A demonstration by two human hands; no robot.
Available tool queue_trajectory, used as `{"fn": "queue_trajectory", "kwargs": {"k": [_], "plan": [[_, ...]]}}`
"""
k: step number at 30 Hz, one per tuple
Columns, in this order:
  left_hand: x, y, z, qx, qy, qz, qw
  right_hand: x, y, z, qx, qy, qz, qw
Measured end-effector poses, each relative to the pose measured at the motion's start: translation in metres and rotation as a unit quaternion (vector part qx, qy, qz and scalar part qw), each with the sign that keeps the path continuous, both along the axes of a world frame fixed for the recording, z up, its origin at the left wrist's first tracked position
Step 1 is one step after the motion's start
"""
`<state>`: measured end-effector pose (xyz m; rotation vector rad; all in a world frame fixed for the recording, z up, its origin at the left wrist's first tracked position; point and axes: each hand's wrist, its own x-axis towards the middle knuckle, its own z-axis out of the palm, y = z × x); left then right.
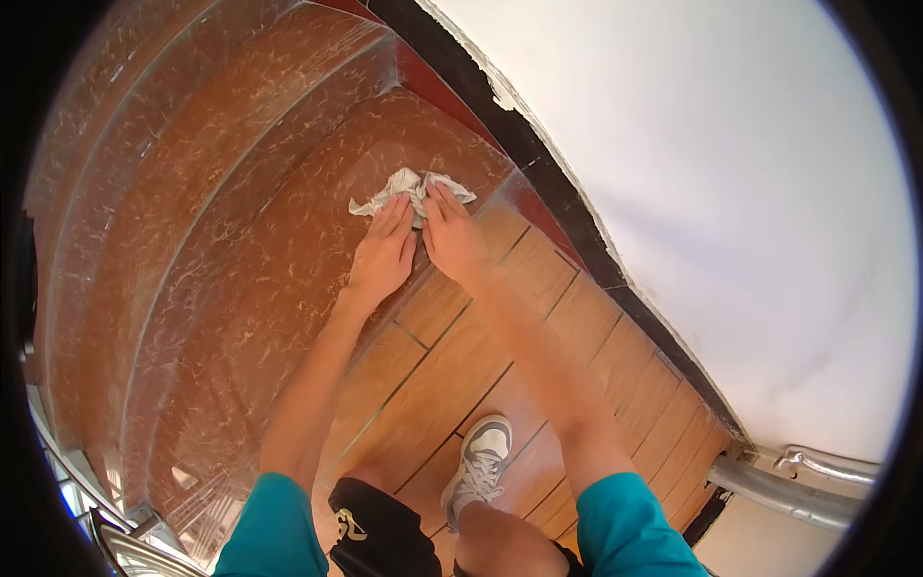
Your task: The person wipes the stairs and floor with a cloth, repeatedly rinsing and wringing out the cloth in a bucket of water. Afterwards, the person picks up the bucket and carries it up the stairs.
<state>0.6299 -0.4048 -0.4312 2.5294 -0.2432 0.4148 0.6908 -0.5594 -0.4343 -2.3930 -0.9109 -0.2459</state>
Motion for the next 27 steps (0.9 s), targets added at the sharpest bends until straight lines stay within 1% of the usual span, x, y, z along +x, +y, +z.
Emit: {"fn": "queue_trajectory", "kwargs": {"k": [1, 2, 3, 6, 7, 9, 11, 12, 13, 14, 16, 17, 18, 19, 20, 21, 22, 23, 25, 26, 27], "plan": [[0.023, -0.002, -0.003, 0.009, -0.004, 0.006, 1.000, 0.022, -0.001, -0.002, -0.043, -0.034, -0.002, 0.998], [0.046, -0.005, -0.005, 0.018, -0.008, 0.011, 1.000, 0.044, -0.001, -0.004, -0.061, -0.039, -0.003, 0.997], [0.068, -0.005, -0.008, 0.019, -0.007, 0.015, 1.000, 0.067, 0.000, -0.005, -0.060, -0.039, 0.001, 0.997], [0.123, -0.009, -0.018, 0.029, -0.013, 0.027, 0.999, 0.121, 0.000, -0.007, -0.087, -0.040, -0.034, 0.995], [0.135, -0.008, -0.017, 0.027, -0.010, 0.032, 0.999, 0.134, 0.002, -0.008, -0.089, -0.037, -0.028, 0.995], [0.152, -0.004, -0.018, 0.061, 0.001, 0.038, 0.997, 0.153, 0.009, -0.008, -0.103, -0.030, -0.007, 0.994], [0.162, 0.006, -0.022, 0.073, 0.008, 0.039, 0.997, 0.162, 0.017, -0.007, -0.111, -0.027, -0.010, 0.993], [0.168, 0.012, -0.025, 0.081, 0.003, 0.045, 0.996, 0.172, 0.021, -0.009, -0.124, -0.100, 0.003, 0.987], [0.172, 0.016, -0.023, 0.090, -0.002, 0.054, 0.994, 0.181, 0.029, -0.006, -0.135, -0.172, 0.019, 0.976], [0.180, 0.019, -0.021, 0.071, 0.049, 0.061, 0.994, 0.195, 0.037, -0.002, -0.151, -0.216, 0.031, 0.964], [0.191, 0.023, -0.022, 0.073, 0.059, 0.067, 0.993, 0.214, 0.066, 0.025, -0.214, -0.284, -0.002, 0.935], [0.195, 0.023, -0.024, 0.076, 0.064, 0.066, 0.993, 0.219, 0.079, 0.041, -0.278, -0.315, -0.028, 0.907], [0.200, 0.024, -0.021, 0.065, 0.075, 0.091, 0.991, 0.226, 0.093, 0.044, -0.300, -0.302, -0.052, 0.904], [0.205, 0.029, -0.018, 0.065, 0.080, 0.092, 0.990, 0.228, 0.101, 0.046, -0.323, -0.288, -0.073, 0.899], [0.210, 0.036, -0.014, 0.058, 0.103, 0.104, 0.987, 0.224, 0.098, 0.045, -0.326, -0.285, -0.069, 0.899], [0.217, 0.043, -0.014, 0.053, 0.123, 0.115, 0.984, 0.221, 0.095, 0.047, -0.411, -0.310, -0.062, 0.855], [0.218, 0.050, -0.015, 0.085, 0.123, 0.115, 0.982, 0.218, 0.092, 0.050, -0.492, -0.331, -0.055, 0.803], [0.216, 0.054, -0.018, 0.086, 0.122, 0.116, 0.982, 0.217, 0.090, 0.046, -0.491, -0.332, -0.056, 0.803], [0.209, 0.053, -0.019, 0.098, 0.092, 0.108, 0.985, 0.215, 0.077, 0.023, -0.501, -0.236, 0.011, 0.833], [0.207, 0.052, -0.018, 0.103, 0.090, 0.106, 0.985, 0.210, 0.071, 0.012, -0.466, -0.216, 0.016, 0.858], [0.202, 0.051, -0.018, 0.107, 0.086, 0.111, 0.984, 0.202, 0.069, 0.009, -0.461, -0.215, 0.016, 0.861]]}}
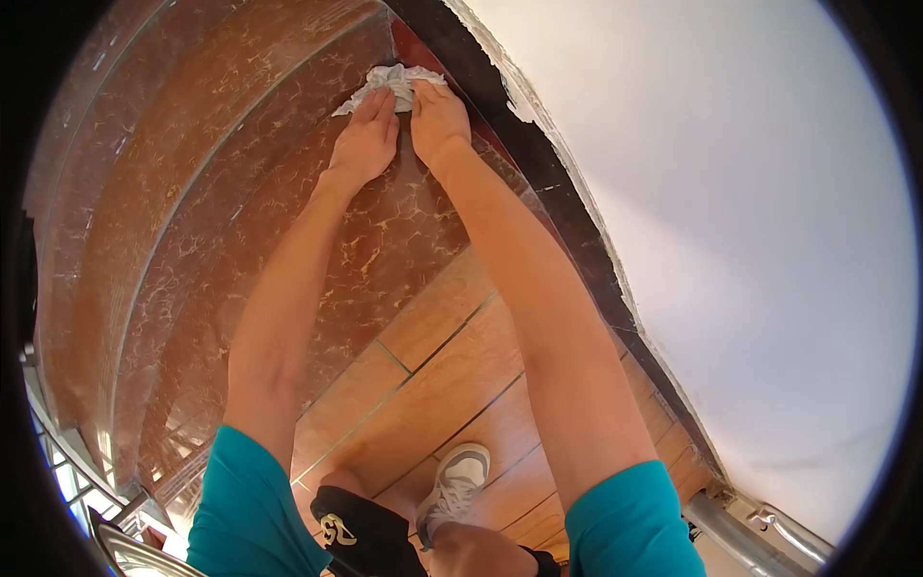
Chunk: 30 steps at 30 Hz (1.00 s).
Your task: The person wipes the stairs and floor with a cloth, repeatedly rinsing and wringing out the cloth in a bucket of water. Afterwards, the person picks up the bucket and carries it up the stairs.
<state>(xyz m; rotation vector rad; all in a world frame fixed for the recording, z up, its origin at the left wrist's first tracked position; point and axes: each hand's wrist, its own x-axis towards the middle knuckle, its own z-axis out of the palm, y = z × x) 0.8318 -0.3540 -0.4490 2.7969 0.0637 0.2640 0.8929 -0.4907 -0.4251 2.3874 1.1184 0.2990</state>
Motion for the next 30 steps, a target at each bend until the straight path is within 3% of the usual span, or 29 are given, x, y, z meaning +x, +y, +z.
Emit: {"fn": "queue_trajectory", "kwargs": {"k": [2, 3, 4, 6, 7, 12, 14, 18, 22, 30], "plan": [[-0.018, -0.001, -0.002, 0.004, 0.001, 0.002, 1.000, -0.016, -0.009, -0.005, 0.145, 0.081, -0.048, 0.985], [-0.027, -0.002, -0.005, 0.009, -0.027, -0.008, 1.000, -0.019, -0.015, -0.014, 0.254, 0.098, -0.023, 0.962], [-0.035, -0.004, -0.004, 0.015, -0.057, -0.018, 0.998, -0.024, -0.022, -0.016, 0.254, 0.096, -0.025, 0.962], [-0.061, -0.009, 0.000, 0.003, -0.070, -0.034, 0.997, -0.044, -0.035, -0.023, 0.404, 0.158, -0.029, 0.901], [-0.076, -0.012, 0.002, -0.008, -0.083, -0.051, 0.995, -0.054, -0.042, -0.024, 0.440, 0.127, 0.000, 0.889], [-0.153, -0.037, 0.019, -0.054, -0.076, -0.104, 0.990, -0.125, -0.082, -0.016, 0.471, 0.161, 0.006, 0.867], [-0.175, -0.042, 0.024, -0.067, -0.054, -0.111, 0.990, -0.150, -0.088, -0.018, 0.514, 0.208, 0.042, 0.831], [-0.205, -0.038, 0.026, -0.076, -0.059, -0.139, 0.986, -0.187, -0.088, -0.012, 0.566, 0.223, -0.002, 0.793], [-0.226, -0.036, 0.030, -0.062, -0.054, -0.141, 0.987, -0.218, -0.092, -0.002, 0.561, 0.240, -0.029, 0.791], [-0.297, -0.025, 0.041, -0.045, -0.027, -0.126, 0.991, -0.275, -0.072, -0.014, 0.580, 0.267, 0.040, 0.768]]}}
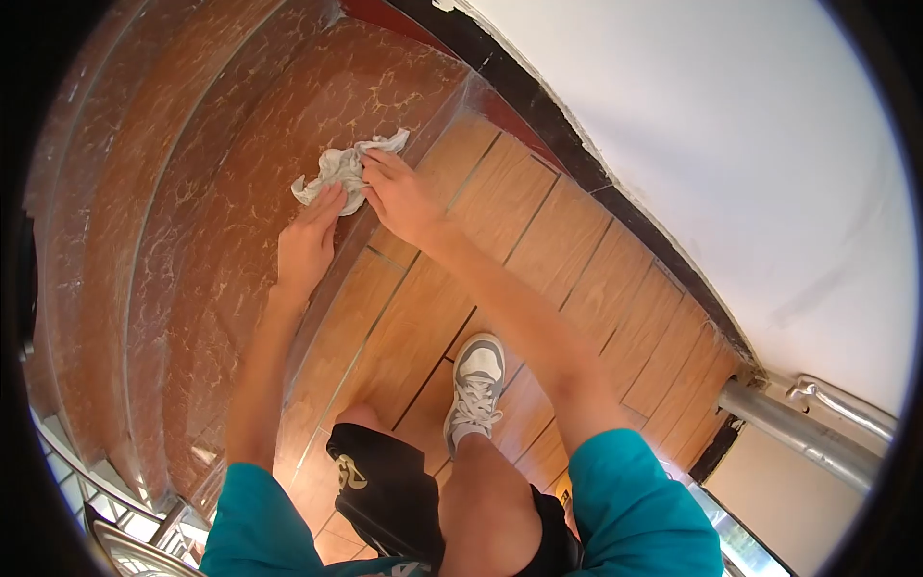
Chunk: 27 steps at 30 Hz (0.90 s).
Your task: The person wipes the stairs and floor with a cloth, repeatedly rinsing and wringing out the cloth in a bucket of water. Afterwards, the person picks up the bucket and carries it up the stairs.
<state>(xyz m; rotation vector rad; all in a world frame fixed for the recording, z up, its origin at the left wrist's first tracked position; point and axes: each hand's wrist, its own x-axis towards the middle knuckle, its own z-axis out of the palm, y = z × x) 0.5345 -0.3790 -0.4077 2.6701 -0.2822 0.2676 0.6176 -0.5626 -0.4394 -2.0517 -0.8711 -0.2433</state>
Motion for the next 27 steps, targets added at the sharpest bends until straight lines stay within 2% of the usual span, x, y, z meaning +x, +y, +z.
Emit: {"fn": "queue_trajectory", "kwargs": {"k": [7, 9, 10, 12, 14, 18, 21, 24, 27], "plan": [[-0.043, 0.003, 0.005, -0.020, 0.017, 0.010, 1.000, -0.039, 0.005, 0.002, 0.016, 0.032, 0.024, 0.999], [-0.043, -0.004, 0.001, -0.021, -0.002, 0.006, 1.000, -0.036, 0.004, 0.003, -0.024, -0.072, 0.034, 0.997], [-0.038, -0.008, -0.001, -0.023, -0.023, 0.002, 0.999, -0.032, 0.001, 0.004, -0.027, -0.074, 0.033, 0.996], [-0.015, -0.020, -0.007, -0.032, -0.029, -0.013, 0.999, -0.018, -0.008, 0.003, -0.074, -0.074, 0.013, 0.994], [0.017, -0.038, -0.018, -0.035, -0.042, -0.028, 0.998, 0.018, -0.018, -0.019, -0.082, -0.080, -0.065, 0.991], [0.096, -0.077, -0.035, -0.018, -0.073, -0.026, 0.997, 0.084, -0.047, -0.006, -0.115, -0.002, -0.107, 0.988], [0.127, -0.080, -0.030, -0.008, -0.055, -0.025, 0.998, 0.123, -0.057, -0.014, -0.139, -0.035, -0.130, 0.981], [0.116, -0.071, -0.025, -0.003, -0.004, -0.031, 1.000, 0.117, -0.046, -0.017, -0.144, -0.030, -0.134, 0.980], [0.064, -0.047, -0.015, -0.029, -0.002, -0.019, 0.999, 0.058, -0.027, -0.009, -0.062, 0.030, -0.111, 0.991]]}}
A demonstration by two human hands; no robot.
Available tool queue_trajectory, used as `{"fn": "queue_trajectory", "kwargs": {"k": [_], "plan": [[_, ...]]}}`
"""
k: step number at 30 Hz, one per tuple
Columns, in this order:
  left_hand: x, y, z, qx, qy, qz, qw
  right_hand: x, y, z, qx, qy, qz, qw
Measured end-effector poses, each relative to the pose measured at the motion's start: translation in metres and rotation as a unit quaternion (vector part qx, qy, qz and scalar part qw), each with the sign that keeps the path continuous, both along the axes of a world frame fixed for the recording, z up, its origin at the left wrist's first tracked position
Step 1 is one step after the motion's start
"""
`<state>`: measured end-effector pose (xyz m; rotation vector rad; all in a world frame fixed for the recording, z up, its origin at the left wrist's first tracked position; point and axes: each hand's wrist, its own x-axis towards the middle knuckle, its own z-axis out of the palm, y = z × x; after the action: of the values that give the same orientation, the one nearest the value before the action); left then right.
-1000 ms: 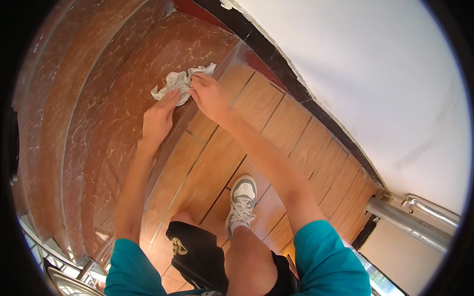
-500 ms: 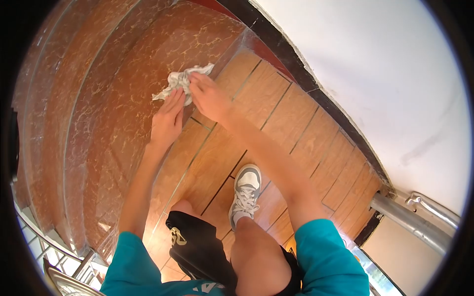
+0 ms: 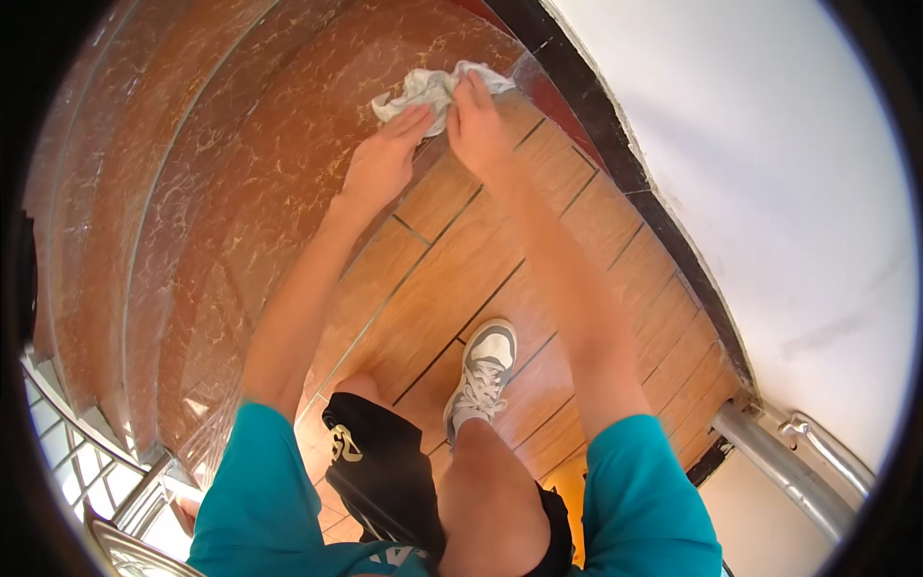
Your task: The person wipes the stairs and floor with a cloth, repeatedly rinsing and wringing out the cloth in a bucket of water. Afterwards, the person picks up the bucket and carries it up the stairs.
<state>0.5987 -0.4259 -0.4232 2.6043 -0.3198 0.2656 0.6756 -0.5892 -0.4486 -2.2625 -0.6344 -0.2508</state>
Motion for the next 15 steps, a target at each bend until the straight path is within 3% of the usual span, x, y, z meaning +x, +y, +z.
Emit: {"fn": "queue_trajectory", "kwargs": {"k": [1, 6, 9, 15], "plan": [[-0.021, 0.011, 0.003, -0.002, -0.007, 0.001, 1.000, -0.021, 0.006, 0.000, 0.050, 0.019, 0.016, 0.998], [-0.127, 0.056, 0.022, 0.006, 0.032, 0.013, 0.999, -0.113, 0.034, 0.013, 0.080, 0.037, 0.124, 0.988], [-0.164, 0.050, 0.030, 0.030, 0.059, 0.040, 0.997, -0.144, 0.040, 0.011, 0.121, 0.036, 0.129, 0.984], [-0.188, 0.007, 0.024, -0.073, 0.015, 0.031, 0.997, -0.172, -0.019, 0.013, 0.078, 0.066, 0.069, 0.992]]}}
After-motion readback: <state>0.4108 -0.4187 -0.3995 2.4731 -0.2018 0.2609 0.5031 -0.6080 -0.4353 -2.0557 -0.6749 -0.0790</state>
